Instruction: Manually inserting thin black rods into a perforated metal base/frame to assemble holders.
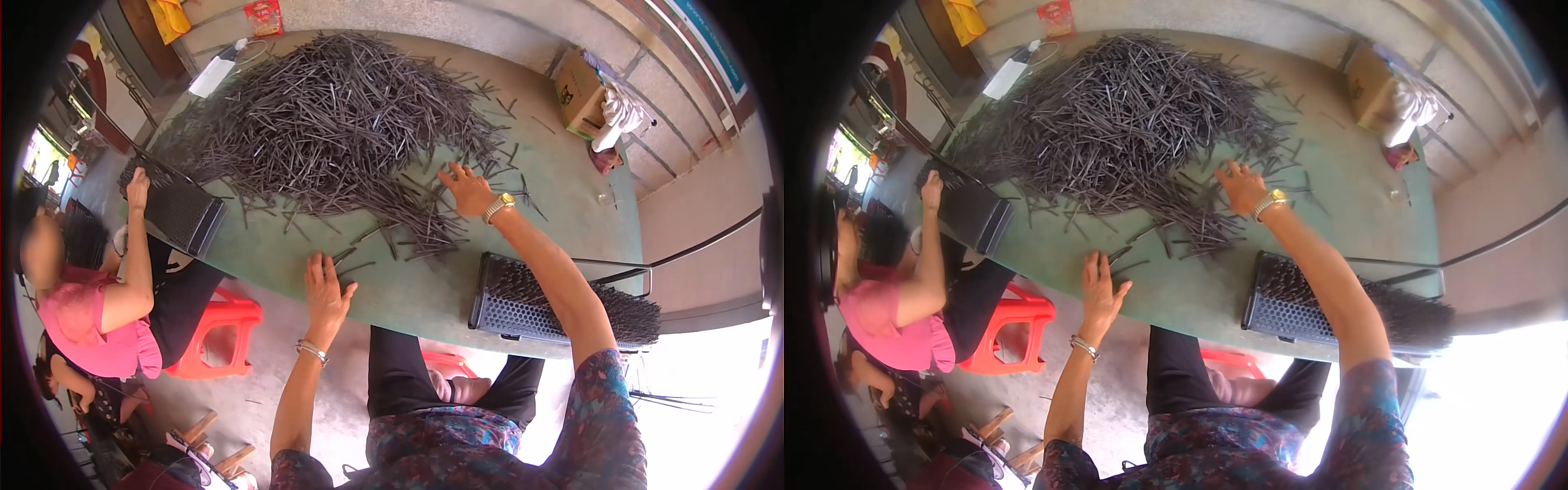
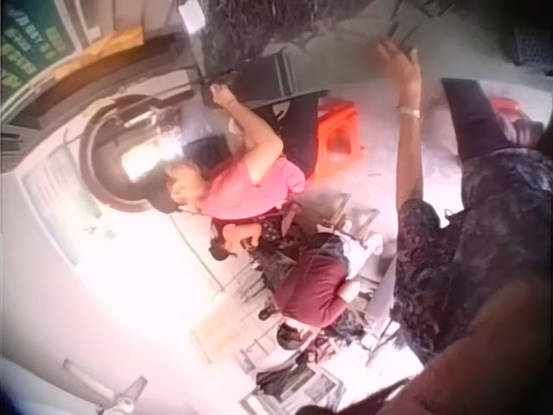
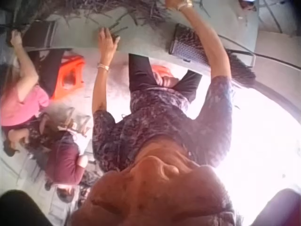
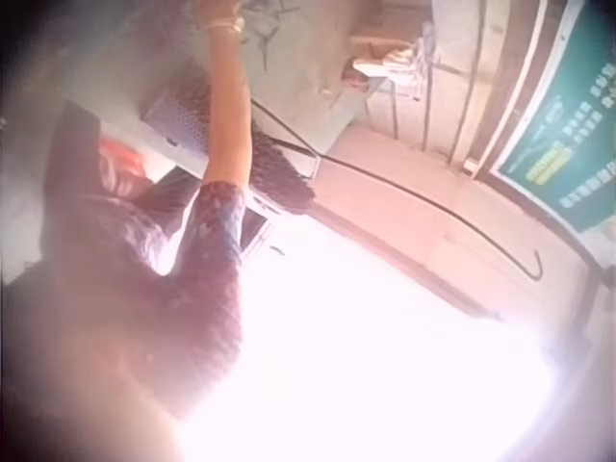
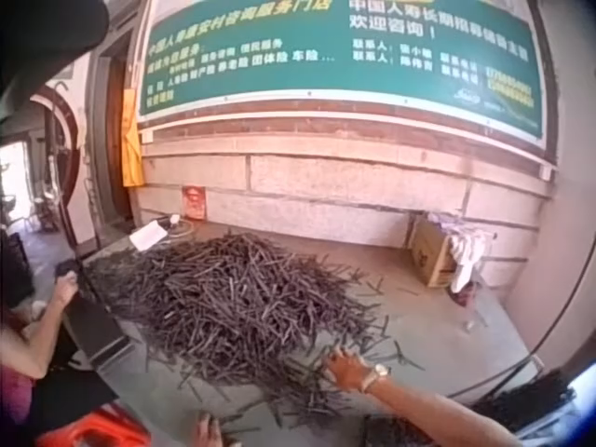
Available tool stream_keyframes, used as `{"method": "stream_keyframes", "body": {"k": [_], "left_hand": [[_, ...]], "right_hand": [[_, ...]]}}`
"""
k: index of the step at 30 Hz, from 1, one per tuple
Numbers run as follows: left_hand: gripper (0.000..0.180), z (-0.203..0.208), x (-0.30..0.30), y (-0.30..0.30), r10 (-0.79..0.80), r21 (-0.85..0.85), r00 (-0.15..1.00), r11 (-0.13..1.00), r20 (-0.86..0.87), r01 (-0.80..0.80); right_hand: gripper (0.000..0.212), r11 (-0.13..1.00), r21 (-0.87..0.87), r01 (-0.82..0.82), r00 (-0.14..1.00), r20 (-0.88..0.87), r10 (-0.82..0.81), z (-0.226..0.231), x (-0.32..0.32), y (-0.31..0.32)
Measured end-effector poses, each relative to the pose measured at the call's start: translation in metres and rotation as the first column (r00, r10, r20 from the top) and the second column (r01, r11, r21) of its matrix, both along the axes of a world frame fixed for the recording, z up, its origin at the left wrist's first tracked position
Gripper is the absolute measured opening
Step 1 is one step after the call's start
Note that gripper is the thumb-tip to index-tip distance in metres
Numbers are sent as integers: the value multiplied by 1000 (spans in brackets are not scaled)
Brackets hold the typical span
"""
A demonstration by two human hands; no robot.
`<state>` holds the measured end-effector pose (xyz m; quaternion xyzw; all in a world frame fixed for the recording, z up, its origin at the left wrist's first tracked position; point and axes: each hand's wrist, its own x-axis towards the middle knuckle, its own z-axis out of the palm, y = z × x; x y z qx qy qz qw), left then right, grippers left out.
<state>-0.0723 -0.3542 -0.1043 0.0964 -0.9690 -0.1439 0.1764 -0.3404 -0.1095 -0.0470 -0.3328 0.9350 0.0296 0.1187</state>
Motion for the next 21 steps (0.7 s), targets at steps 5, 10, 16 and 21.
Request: {"method": "stream_keyframes", "body": {"k": [5,10,16,21], "left_hand": [[32,0,-22,6,-193,220,979,954,-59,201],[18,-3,-76,30,-313,255,930,900,-191,355],[21,-7,-104,44,-275,161,895,924,-351,347],[23,-9,-79,63,152,911,978,405,-145,72]], "right_hand": [[46,993,13,-115,986,-120,116,-17,-12,-5],[10,997,-55,-58,974,-221,44,-39,-16,-6],[17,917,-261,302,953,116,-281,-32,2,-29],[21,931,-229,283,956,-4,-292,-31,4,-24]]}}
